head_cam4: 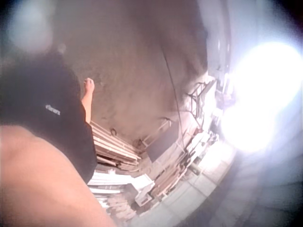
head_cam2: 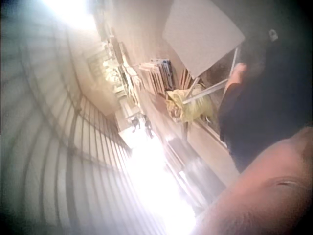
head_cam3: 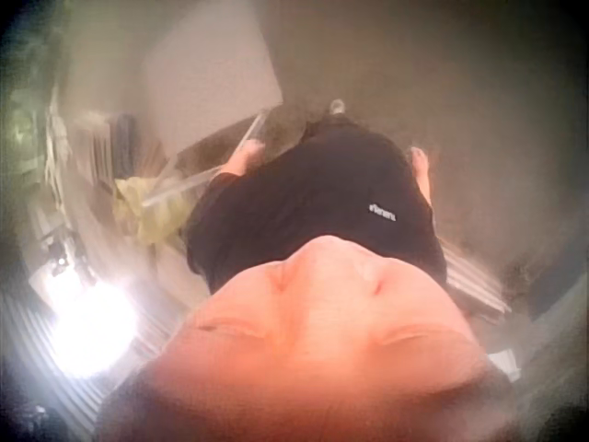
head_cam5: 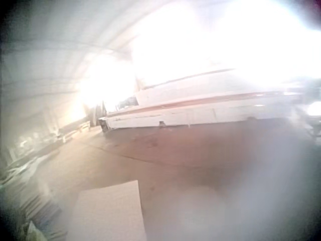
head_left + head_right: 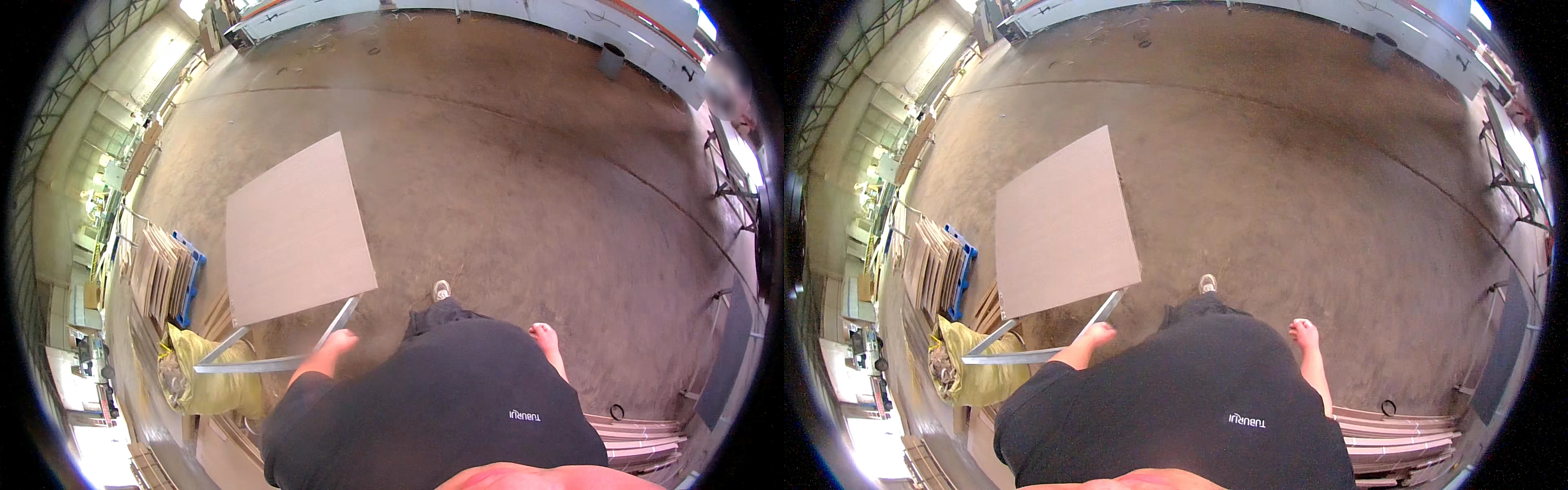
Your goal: The person picks up large white rectangular panels from a stack on the floor and places them onto a conveyor belt of a machine. The person repeats this action multiple times, handling the panels one at a time.
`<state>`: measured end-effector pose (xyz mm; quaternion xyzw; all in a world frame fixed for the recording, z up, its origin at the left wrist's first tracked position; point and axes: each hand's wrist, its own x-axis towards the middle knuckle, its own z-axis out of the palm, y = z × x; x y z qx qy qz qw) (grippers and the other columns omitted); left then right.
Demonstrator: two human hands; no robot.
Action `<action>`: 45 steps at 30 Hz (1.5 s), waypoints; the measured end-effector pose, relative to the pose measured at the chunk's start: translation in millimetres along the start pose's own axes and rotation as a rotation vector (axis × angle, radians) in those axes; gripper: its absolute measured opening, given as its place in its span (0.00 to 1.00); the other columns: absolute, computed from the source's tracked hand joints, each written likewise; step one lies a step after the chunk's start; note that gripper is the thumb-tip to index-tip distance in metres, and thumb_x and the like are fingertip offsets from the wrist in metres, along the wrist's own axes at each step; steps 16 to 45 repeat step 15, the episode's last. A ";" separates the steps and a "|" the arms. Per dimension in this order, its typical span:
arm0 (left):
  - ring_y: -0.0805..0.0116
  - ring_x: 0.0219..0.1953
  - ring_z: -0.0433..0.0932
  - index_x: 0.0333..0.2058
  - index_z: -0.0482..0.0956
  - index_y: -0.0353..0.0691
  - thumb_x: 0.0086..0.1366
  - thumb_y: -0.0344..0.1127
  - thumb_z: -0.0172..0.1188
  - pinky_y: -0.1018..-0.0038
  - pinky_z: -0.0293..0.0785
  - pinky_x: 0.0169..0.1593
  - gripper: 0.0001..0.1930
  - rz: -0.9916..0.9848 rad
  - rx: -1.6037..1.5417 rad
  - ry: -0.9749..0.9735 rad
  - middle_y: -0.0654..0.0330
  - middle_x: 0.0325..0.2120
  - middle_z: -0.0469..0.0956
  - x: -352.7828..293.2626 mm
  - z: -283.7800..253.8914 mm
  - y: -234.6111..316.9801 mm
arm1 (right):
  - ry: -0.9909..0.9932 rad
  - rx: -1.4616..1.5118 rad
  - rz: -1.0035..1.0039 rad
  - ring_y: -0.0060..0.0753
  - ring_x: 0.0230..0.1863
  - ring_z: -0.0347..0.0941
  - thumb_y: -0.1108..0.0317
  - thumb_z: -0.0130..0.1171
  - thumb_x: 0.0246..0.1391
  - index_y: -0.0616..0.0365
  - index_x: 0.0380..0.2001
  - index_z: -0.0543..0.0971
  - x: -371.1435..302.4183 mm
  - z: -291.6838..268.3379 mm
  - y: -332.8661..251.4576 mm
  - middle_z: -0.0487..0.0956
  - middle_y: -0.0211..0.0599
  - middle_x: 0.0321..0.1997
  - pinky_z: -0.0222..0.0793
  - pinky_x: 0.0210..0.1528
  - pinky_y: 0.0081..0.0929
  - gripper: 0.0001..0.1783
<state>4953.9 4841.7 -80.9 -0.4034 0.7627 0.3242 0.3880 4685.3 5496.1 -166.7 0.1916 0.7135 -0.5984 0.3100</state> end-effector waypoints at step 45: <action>0.69 0.53 0.77 0.48 0.83 0.49 0.71 0.52 0.51 0.66 0.71 0.58 0.19 0.703 0.111 -0.458 0.57 0.48 0.82 154.5 143.6 301.9 | 0.176 0.141 0.215 0.28 0.40 0.79 0.58 0.59 0.61 0.56 0.45 0.81 -55.2 -125.2 19.4 0.84 0.32 0.42 0.75 0.43 0.32 0.15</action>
